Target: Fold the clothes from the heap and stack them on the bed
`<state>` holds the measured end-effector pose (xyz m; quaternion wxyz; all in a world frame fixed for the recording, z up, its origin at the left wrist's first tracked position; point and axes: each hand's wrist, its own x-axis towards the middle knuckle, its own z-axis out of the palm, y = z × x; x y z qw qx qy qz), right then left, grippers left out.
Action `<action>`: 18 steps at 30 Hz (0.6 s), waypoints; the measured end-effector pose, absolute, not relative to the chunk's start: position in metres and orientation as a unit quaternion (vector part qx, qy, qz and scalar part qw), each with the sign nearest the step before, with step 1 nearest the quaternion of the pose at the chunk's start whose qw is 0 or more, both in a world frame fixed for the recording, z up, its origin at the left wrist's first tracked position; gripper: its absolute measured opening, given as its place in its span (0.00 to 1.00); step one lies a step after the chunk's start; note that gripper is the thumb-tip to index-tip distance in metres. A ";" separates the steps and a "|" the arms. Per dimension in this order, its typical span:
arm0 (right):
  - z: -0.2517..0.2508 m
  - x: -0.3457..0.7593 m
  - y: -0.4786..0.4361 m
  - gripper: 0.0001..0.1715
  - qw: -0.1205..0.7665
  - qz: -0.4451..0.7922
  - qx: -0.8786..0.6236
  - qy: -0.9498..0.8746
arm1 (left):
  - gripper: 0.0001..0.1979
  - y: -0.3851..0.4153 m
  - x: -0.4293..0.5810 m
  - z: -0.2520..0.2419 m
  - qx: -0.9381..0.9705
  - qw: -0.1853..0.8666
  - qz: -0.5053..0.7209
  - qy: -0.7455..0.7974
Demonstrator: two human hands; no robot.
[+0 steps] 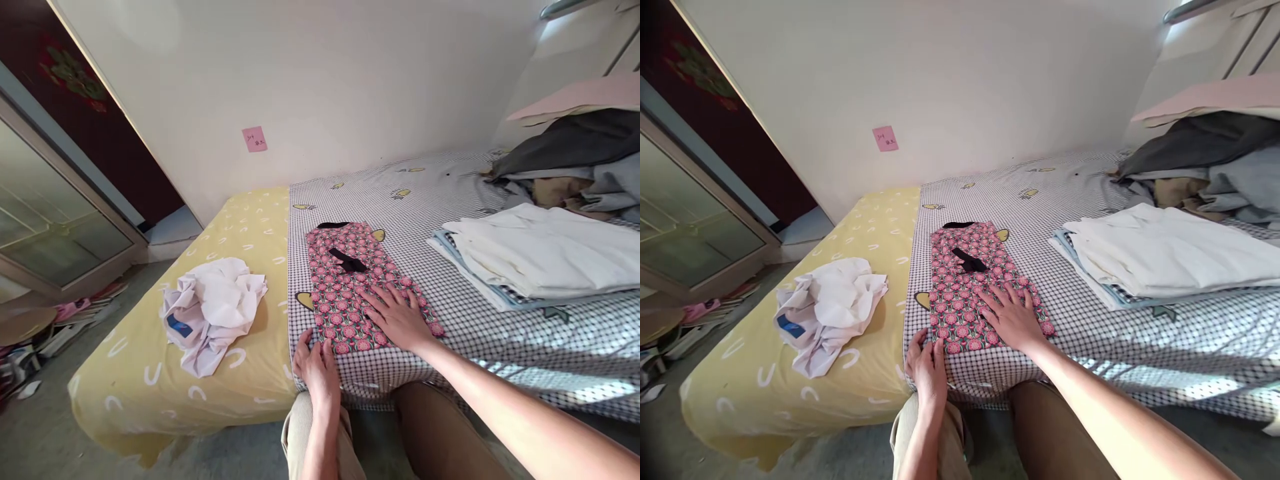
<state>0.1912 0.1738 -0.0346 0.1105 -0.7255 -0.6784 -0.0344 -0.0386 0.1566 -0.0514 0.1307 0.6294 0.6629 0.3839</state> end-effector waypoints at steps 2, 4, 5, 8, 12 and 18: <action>-0.035 0.192 0.174 0.33 0.114 -0.034 -0.723 -0.681 | 0.19 0.156 -0.038 -0.050 0.631 0.117 0.382 0.665; -0.034 0.192 0.174 0.34 0.113 -0.033 -0.722 -0.682 | 0.20 0.155 -0.038 -0.050 0.636 0.097 0.376 0.667; -0.034 0.192 0.173 0.34 0.111 -0.031 -0.722 -0.682 | 0.20 0.155 -0.038 -0.050 0.640 0.086 0.371 0.668; -0.030 0.191 0.172 0.33 0.101 -0.029 -0.726 -0.679 | 0.19 0.155 -0.037 -0.048 0.644 0.052 0.351 0.678; -0.026 0.189 0.171 0.33 0.095 -0.028 -0.730 -0.676 | 0.18 0.156 -0.035 -0.045 0.641 0.011 0.334 0.691; -0.029 0.190 0.172 0.32 0.100 -0.030 -0.728 -0.677 | 0.17 0.154 -0.033 -0.040 0.641 -0.028 0.304 0.704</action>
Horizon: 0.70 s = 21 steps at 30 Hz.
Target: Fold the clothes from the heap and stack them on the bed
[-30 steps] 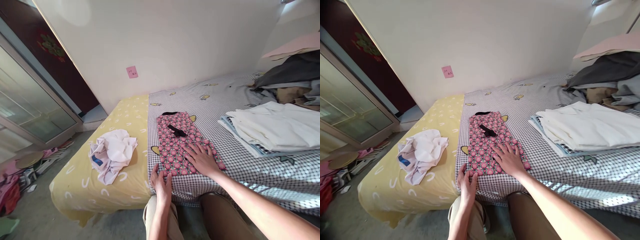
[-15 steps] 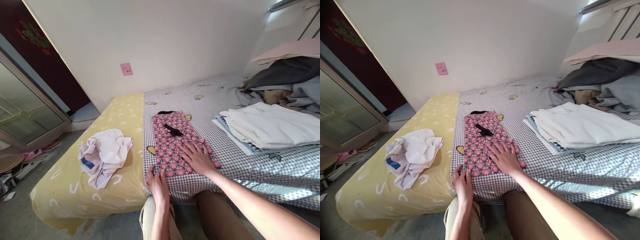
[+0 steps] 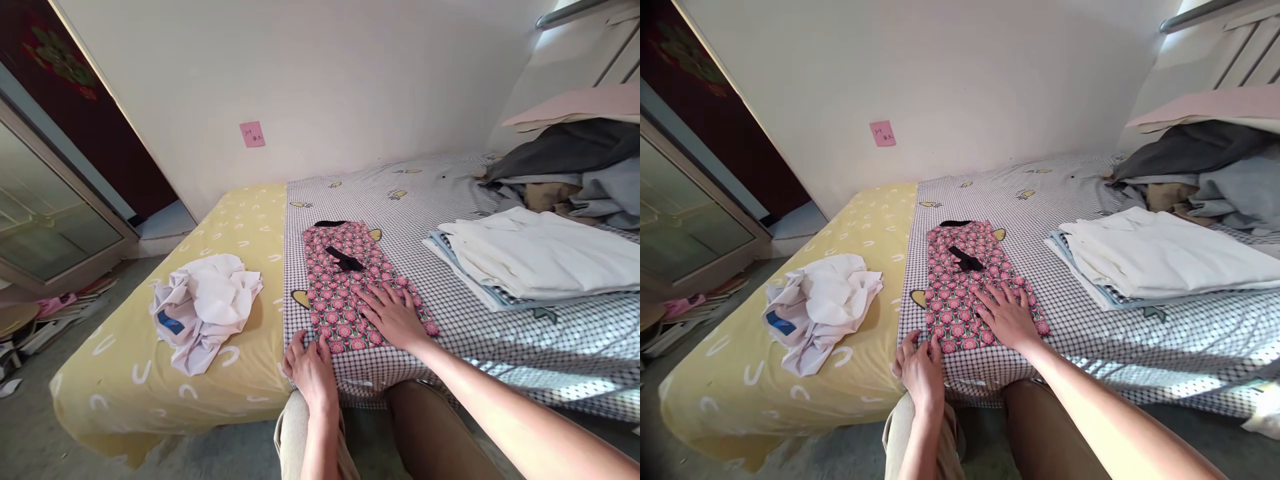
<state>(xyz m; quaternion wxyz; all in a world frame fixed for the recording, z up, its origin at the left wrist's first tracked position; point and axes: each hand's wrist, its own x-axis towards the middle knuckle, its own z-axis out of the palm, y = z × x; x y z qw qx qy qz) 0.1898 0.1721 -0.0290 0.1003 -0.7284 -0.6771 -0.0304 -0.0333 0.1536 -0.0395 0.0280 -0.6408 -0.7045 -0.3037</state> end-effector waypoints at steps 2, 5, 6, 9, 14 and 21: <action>-0.031 0.190 0.172 0.33 0.104 -0.031 -0.727 -0.677 | 0.18 0.153 -0.033 -0.039 -0.636 0.036 -0.296 -0.712; -0.031 0.191 0.172 0.33 0.110 -0.035 -0.725 -0.679 | 0.18 0.152 -0.032 -0.039 -0.632 0.045 -0.284 -0.719; -0.031 0.191 0.172 0.33 0.113 -0.036 -0.724 -0.680 | 0.18 0.152 -0.032 -0.040 -0.632 0.048 -0.280 -0.721; -0.031 0.190 0.173 0.32 0.124 -0.037 -0.722 -0.680 | 0.15 0.151 -0.034 -0.040 -0.624 0.058 -0.275 -0.729; -0.031 0.189 0.175 0.32 0.139 -0.028 -0.719 -0.680 | 0.15 0.153 -0.049 -0.041 -0.583 0.052 -0.284 -0.759; -0.027 0.186 0.176 0.31 0.161 -0.004 -0.717 -0.678 | 0.11 0.164 -0.064 -0.021 -0.585 0.114 -0.350 -0.723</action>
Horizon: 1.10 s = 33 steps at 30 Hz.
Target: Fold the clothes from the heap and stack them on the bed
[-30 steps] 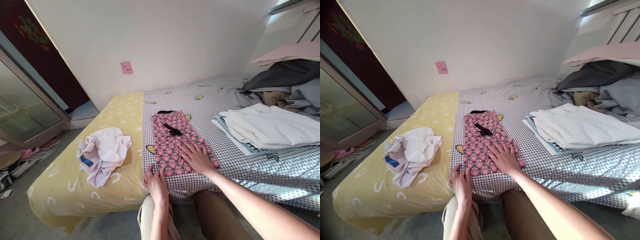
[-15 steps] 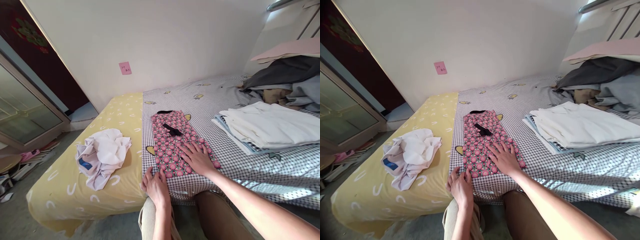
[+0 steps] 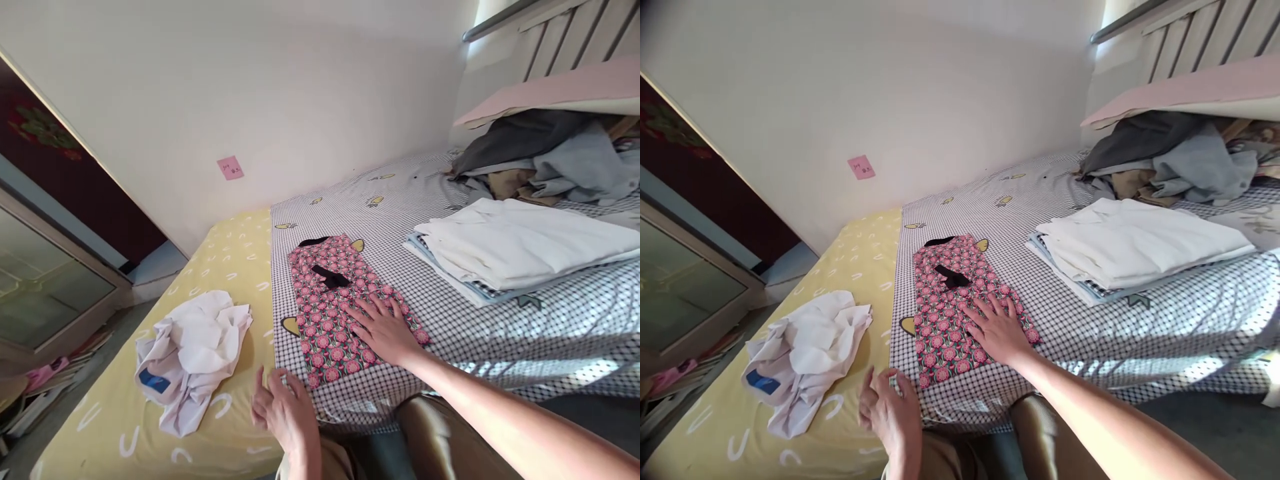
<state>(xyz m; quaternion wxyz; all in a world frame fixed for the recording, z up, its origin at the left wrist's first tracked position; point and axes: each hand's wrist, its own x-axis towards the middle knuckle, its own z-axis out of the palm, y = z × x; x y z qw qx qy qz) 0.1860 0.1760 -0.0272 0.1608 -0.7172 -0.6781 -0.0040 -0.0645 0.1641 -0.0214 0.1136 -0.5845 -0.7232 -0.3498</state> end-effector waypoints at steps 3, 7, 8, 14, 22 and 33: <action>-0.023 0.185 0.175 0.30 0.170 0.011 -0.717 -0.676 | 0.18 0.170 -0.048 0.002 -0.690 0.165 -0.332 -0.622; -0.017 0.183 0.173 0.30 0.173 0.033 -0.716 -0.676 | 0.24 0.189 -0.012 0.019 -0.797 0.135 -0.225 -0.544; -0.016 0.183 0.173 0.30 0.176 0.035 -0.715 -0.675 | 0.25 0.196 -0.004 0.018 -0.812 0.121 -0.205 -0.533; -0.018 0.182 0.174 0.30 0.200 0.025 -0.710 -0.675 | 0.26 0.229 0.016 -0.005 -0.875 0.047 -0.127 -0.465; -0.023 0.183 0.176 0.31 0.217 0.053 -0.706 -0.672 | 0.24 0.241 0.018 -0.005 -0.884 0.025 -0.056 -0.463; -0.027 0.187 0.157 0.30 0.246 0.031 -0.669 -0.700 | 0.25 0.241 0.030 -0.013 -0.848 0.067 -0.032 -0.525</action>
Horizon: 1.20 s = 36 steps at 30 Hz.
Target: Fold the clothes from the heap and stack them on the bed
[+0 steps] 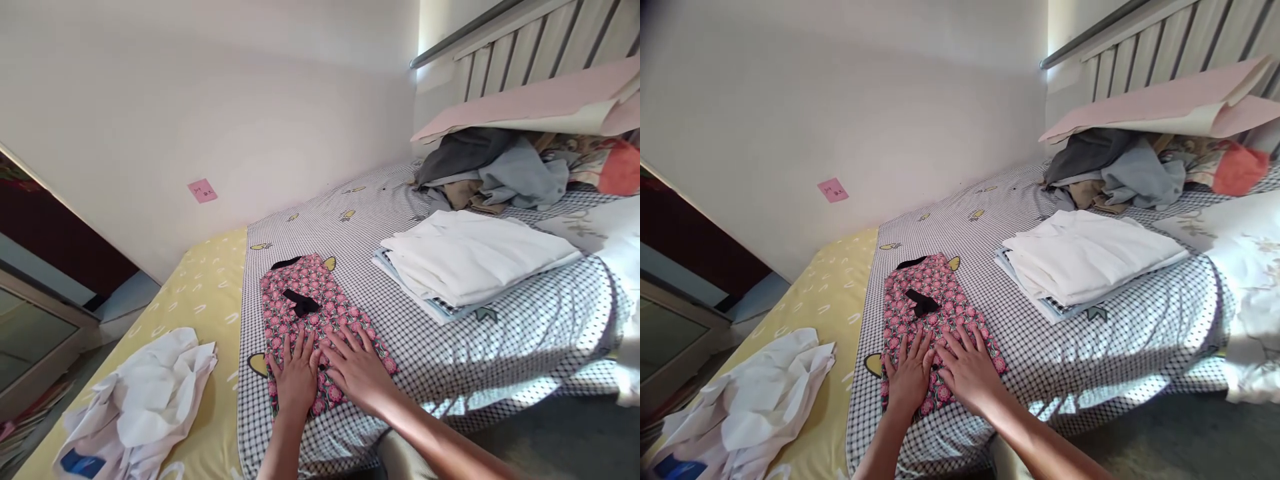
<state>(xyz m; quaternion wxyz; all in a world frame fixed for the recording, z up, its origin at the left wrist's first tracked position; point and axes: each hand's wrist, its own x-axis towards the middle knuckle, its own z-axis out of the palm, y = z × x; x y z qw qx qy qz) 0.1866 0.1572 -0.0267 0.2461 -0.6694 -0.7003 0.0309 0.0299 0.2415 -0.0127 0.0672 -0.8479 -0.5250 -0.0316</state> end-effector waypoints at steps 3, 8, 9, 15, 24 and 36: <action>-0.039 0.192 0.125 0.34 0.250 0.004 -0.643 -0.724 | 0.25 0.242 0.030 -0.014 -0.847 0.077 -0.040 -0.524; -0.071 0.210 0.076 0.37 0.274 -0.041 -0.629 -0.726 | 0.25 0.241 0.034 -0.015 -0.835 0.065 -0.044 -0.544; -0.074 0.215 0.073 0.34 0.293 -0.038 -0.636 -0.713 | 0.26 0.240 0.035 -0.015 -0.834 0.068 -0.044 -0.546; -0.054 0.249 0.122 0.27 0.491 0.062 -0.712 -0.498 | 0.26 0.236 0.038 -0.020 -0.824 0.099 -0.067 -0.554; -0.010 0.262 0.173 0.17 0.457 0.195 -0.705 -0.506 | 0.25 0.234 0.039 -0.037 -0.811 0.117 -0.151 -0.553; -0.007 0.269 0.198 0.18 0.387 0.180 -0.722 -0.544 | 0.26 0.230 0.041 -0.031 -0.807 0.114 -0.164 -0.555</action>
